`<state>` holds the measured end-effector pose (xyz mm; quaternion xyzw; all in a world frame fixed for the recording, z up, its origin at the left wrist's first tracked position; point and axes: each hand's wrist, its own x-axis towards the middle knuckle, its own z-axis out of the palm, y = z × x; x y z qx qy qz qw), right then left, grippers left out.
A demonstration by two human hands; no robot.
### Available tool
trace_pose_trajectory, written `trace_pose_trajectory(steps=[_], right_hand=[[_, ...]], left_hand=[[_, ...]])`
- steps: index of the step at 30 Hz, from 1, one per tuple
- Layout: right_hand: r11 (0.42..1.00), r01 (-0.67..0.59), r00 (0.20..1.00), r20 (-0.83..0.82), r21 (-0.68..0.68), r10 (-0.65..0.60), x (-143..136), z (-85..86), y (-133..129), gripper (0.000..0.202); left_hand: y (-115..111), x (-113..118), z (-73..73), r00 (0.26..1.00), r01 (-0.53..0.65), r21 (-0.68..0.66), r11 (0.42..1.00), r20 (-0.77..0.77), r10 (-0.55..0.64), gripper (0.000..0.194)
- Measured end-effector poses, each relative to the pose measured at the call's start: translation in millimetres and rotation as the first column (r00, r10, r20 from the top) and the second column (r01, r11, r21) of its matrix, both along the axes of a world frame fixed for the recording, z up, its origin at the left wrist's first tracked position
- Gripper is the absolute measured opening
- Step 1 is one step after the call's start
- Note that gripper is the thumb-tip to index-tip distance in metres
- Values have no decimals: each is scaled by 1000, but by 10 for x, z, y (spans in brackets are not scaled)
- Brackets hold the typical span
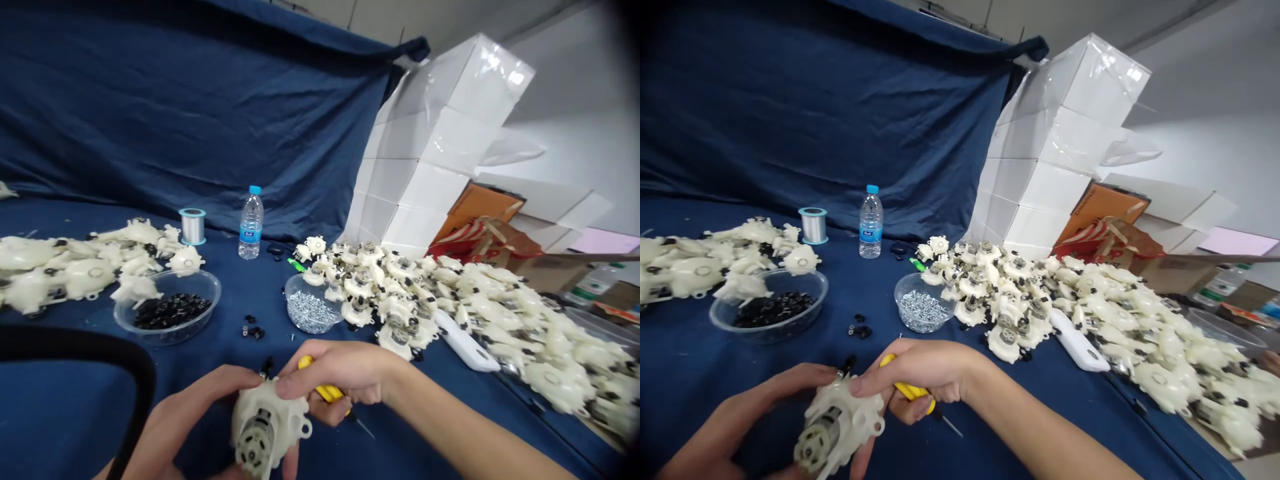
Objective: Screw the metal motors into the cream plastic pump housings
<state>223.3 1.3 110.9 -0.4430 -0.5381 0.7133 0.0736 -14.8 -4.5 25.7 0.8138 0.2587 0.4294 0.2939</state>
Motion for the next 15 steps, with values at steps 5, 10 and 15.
trace_pose_trajectory(steps=[5,10,15], right_hand=[[977,17,977,204,212,-61,-20,-33,1,45],[822,40,868,388,568,-310,195,83,-88,25],[695,-67,705,527,716,-475,382,-25,-183,11]], left_hand=[[152,-68,-75,997,-25,-184,983,-81,10,43],[308,-116,-169,962,-86,-249,965,-273,15,45],[372,-156,-106,931,-146,-8,989,-338,135,28]])
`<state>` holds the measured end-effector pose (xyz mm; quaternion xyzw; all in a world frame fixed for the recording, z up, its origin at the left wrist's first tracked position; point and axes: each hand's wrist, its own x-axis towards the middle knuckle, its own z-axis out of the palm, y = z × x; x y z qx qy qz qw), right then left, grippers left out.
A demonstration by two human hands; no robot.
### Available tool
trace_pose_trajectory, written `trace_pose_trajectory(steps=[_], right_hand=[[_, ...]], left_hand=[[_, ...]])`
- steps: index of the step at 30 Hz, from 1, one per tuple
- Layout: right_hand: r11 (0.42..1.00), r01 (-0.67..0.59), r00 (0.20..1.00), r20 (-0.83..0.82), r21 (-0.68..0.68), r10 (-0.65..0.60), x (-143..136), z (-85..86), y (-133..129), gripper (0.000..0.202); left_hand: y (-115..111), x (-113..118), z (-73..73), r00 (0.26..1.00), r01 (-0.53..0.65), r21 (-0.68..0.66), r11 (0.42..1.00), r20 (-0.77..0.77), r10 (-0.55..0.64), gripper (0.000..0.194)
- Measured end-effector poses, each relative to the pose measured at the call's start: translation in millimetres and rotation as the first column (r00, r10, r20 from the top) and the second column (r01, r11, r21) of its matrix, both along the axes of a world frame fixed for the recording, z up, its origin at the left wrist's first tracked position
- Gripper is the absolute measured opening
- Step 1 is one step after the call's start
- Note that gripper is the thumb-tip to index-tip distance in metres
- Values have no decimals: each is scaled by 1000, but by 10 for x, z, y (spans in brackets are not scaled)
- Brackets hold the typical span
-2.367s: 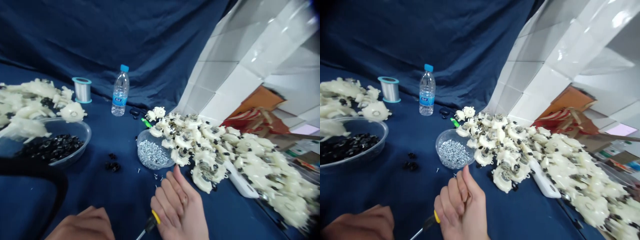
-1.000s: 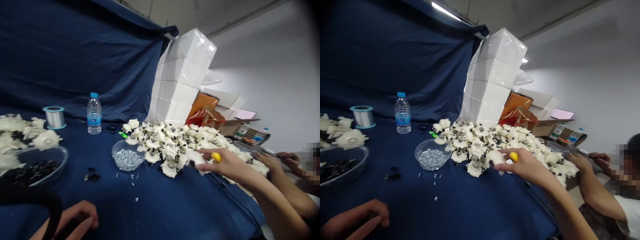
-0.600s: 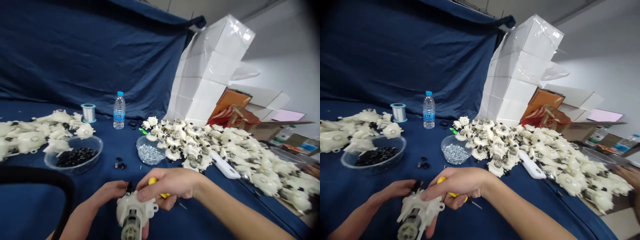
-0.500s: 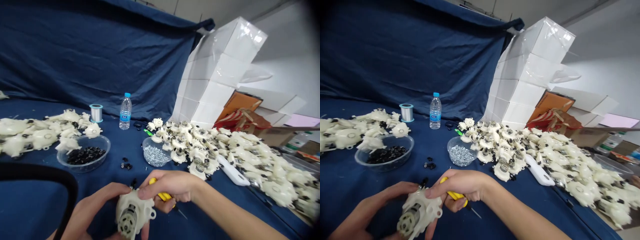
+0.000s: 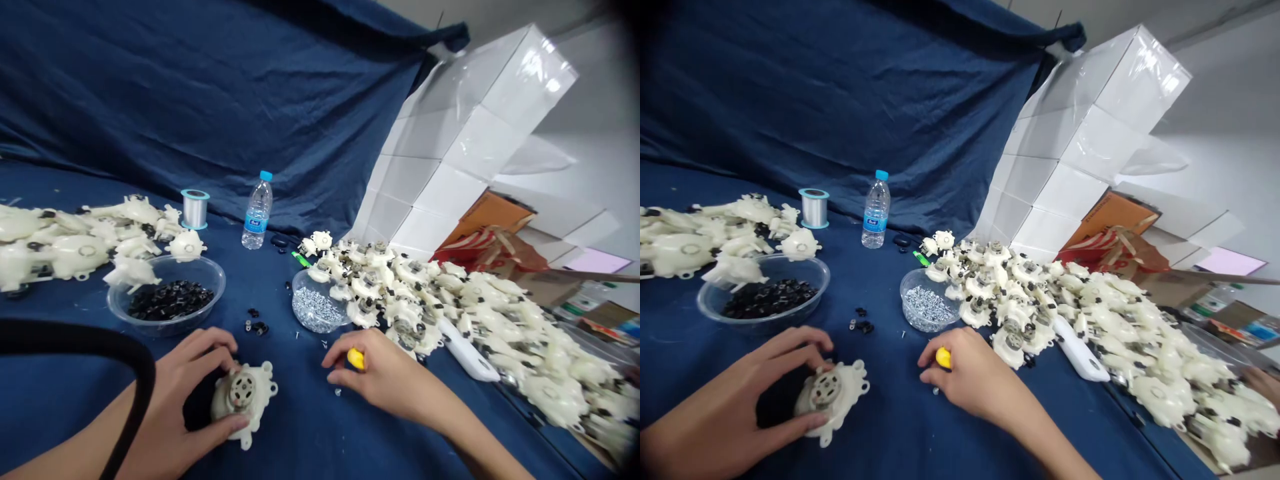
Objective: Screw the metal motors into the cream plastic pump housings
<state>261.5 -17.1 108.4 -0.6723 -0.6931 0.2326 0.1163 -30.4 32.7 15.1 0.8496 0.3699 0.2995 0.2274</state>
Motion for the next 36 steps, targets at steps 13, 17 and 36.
trace_pose_trajectory(steps=[13,17,36], right_hand=[[993,8,968,246,120,-38,89,-479,132,26],[989,-4,979,203,149,-27,2,-380,105,26],[947,-298,909,-265,123,321,-543,-314,21,32]], left_hand=[[-85,-62,-242,993,118,-75,990,9,-117,67],[-79,-28,-158,992,124,-117,985,35,-120,63],[-77,33,-20,989,142,-120,983,68,-134,53]])
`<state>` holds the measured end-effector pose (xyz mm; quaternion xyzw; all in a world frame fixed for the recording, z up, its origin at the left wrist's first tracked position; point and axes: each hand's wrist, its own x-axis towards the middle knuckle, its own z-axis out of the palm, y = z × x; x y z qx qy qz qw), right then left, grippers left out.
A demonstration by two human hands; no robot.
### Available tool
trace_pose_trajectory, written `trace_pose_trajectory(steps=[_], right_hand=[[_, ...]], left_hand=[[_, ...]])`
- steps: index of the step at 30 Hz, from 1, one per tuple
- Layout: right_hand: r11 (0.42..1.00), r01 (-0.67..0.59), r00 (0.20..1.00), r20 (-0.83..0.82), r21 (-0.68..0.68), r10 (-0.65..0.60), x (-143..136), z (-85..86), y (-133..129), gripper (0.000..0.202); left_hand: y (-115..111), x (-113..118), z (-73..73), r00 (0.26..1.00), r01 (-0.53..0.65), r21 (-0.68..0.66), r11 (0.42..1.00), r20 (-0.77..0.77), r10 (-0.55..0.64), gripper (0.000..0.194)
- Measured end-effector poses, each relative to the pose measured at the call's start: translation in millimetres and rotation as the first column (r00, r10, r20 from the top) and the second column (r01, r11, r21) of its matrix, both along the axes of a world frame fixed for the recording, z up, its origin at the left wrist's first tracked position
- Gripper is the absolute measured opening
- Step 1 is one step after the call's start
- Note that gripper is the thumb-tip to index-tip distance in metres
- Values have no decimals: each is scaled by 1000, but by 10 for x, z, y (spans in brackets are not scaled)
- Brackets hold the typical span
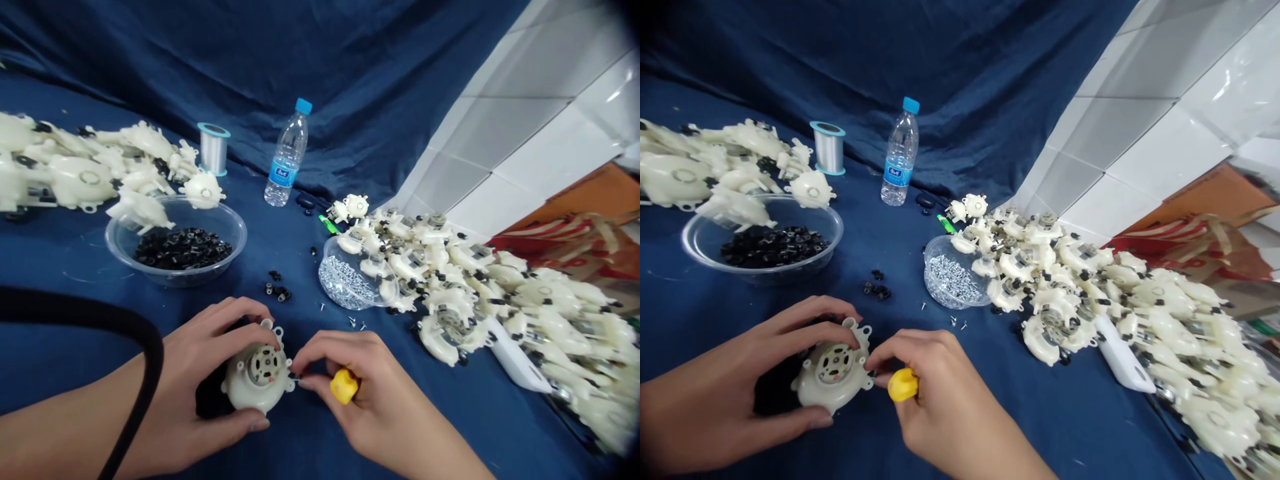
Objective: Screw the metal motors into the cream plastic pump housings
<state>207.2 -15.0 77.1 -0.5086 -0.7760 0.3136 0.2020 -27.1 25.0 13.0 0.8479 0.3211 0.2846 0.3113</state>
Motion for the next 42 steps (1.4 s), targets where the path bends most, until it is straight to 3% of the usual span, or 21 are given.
trace_pose_trajectory(steps=[7,16,25,29,35,42], right_hand=[[994,64,991,124,-87,-53,1,6,-16,43],[968,96,995,51,-230,-87,-79,49,77,25],[863,90,994,-10,-496,-109,-64,-9,263,27],[882,86,995,-3,-464,-98,-77,-19,256,22],[835,78,990,-54,-545,-128,-102,-18,299,13],[783,64,985,-85,-619,-147,-113,-11,319,12]], left_hand=[[-4,5,4,1000,-3,62,998,13,2,48],[6,0,33,998,58,90,994,19,-60,39],[40,-21,77,987,162,131,978,-3,-163,38],[40,-22,40,989,143,83,986,15,-144,38],[33,-5,-8,994,96,54,994,51,-99,47],[28,9,-39,995,59,95,994,69,-66,44]])
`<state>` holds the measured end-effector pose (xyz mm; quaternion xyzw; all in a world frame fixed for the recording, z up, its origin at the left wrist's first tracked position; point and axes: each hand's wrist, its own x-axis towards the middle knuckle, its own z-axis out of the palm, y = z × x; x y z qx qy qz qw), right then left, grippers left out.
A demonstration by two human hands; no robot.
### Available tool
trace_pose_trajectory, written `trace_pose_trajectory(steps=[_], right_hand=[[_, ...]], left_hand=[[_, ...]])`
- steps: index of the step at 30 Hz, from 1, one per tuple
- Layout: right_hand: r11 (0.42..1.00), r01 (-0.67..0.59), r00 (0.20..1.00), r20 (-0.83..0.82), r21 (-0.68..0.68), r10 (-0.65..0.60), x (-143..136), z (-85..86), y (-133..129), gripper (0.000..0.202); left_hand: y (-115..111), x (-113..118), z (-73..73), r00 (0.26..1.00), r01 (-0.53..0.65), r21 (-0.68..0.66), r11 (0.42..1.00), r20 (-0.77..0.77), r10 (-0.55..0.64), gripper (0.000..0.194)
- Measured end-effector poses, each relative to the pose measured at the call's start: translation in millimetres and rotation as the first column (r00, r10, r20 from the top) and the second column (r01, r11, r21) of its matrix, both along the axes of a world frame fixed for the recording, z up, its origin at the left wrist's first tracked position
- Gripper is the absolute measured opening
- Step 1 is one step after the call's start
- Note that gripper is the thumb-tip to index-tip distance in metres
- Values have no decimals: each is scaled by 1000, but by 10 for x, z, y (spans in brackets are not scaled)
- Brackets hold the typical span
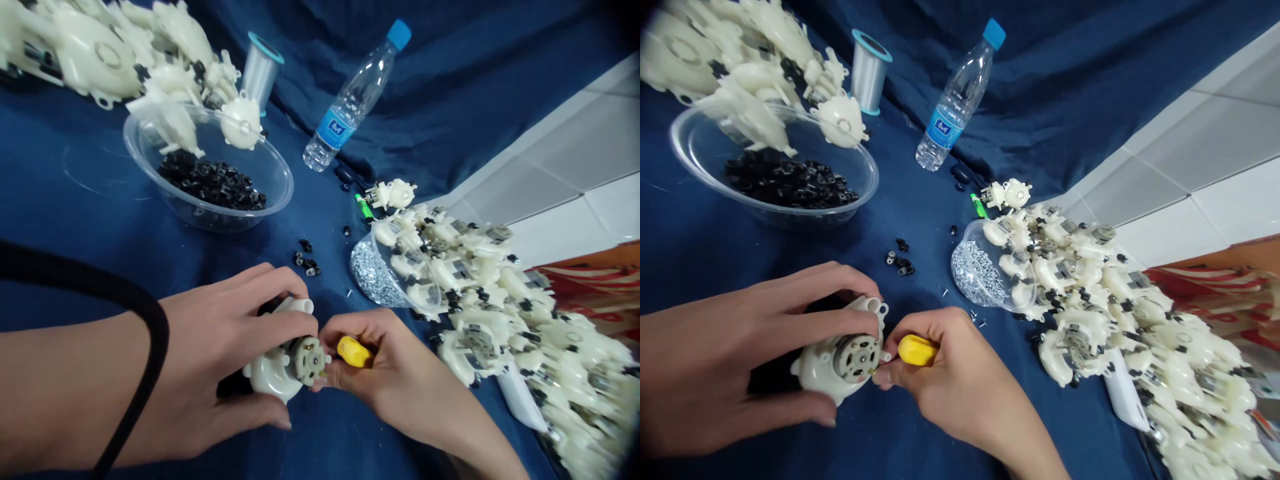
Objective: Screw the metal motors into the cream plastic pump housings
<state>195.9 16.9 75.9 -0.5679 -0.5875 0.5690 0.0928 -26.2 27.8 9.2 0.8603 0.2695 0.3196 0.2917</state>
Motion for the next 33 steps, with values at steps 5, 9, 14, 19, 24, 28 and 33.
trace_pose_trajectory(steps=[5,9,14,19,24,28,33], right_hand=[[1000,-30,999,-16,4,30,19,23,6,15],[977,-118,984,154,178,90,20,30,-33,16],[787,-316,914,393,530,102,56,-4,-221,20],[713,-376,896,428,592,117,91,-22,-358,29],[615,-417,891,436,670,129,81,-47,-346,23],[557,-438,879,466,706,100,91,-77,-355,15],[498,-479,852,519,723,67,60,-76,-353,8]], left_hand=[[8,4,-27,1000,2,-12,1000,25,-1,42],[-8,2,-53,998,-32,-24,999,44,33,40],[-36,-4,-61,997,-78,-6,997,3,78,45],[-62,5,-69,990,-138,12,990,37,138,44],[-124,43,-113,954,-283,74,956,130,272,30],[-137,62,-140,942,-308,66,949,160,294,26],[-131,60,-140,953,-298,117,947,98,288,35]])
